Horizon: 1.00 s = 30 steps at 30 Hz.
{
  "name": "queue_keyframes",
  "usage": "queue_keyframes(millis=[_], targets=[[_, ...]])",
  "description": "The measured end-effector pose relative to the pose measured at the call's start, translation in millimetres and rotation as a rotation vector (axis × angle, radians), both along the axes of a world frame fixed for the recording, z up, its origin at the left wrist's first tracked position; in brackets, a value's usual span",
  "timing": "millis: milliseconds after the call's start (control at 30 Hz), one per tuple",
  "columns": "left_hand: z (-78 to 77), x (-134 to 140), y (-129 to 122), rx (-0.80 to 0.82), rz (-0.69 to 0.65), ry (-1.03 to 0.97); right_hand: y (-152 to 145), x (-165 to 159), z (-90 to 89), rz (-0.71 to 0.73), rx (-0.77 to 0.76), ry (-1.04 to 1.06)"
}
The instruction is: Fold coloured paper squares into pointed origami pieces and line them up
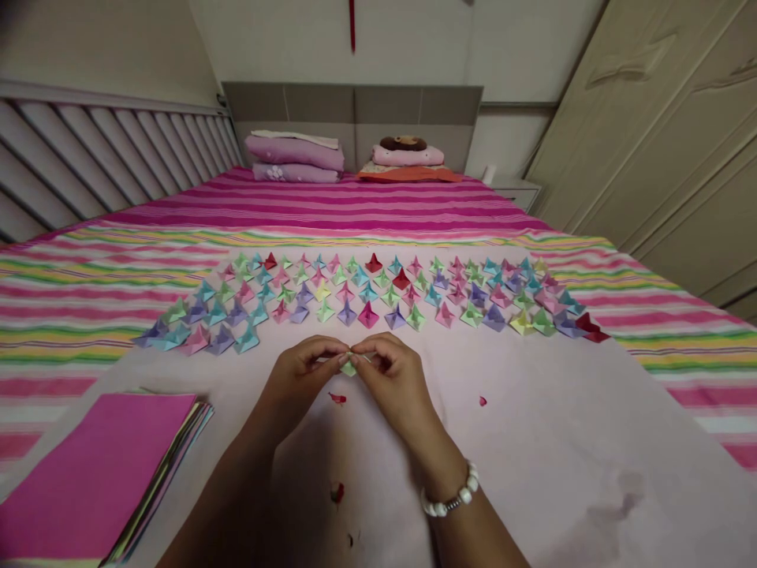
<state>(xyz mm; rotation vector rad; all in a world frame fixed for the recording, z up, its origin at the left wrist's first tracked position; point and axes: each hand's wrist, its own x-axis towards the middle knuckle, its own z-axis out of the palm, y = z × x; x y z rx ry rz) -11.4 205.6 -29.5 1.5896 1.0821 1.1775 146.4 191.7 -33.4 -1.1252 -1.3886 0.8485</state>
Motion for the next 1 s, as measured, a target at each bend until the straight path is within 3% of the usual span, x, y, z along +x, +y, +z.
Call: queue_keyframes(millis=[267,433,633,1000], targets=[[0.9,5.4,-3.2,0.125,0.002,0.084,-3.2,-0.2,6.6,-0.007,-0.002,-0.069],[-0.4,5.8,-2.5,0.094,0.029,0.037,-2.6,0.2,5.8,-0.014,-0.044,0.01],[-1.9,6.1,-1.6,-0.063,0.029,-0.054,-0.3,0.5,2.1,-0.046,-0.09,0.043],[-0.6,7.7,-3.7,-0.03,0.048,0.048,1.4,-1.3,-1.7,-0.009,-0.097,0.074]])
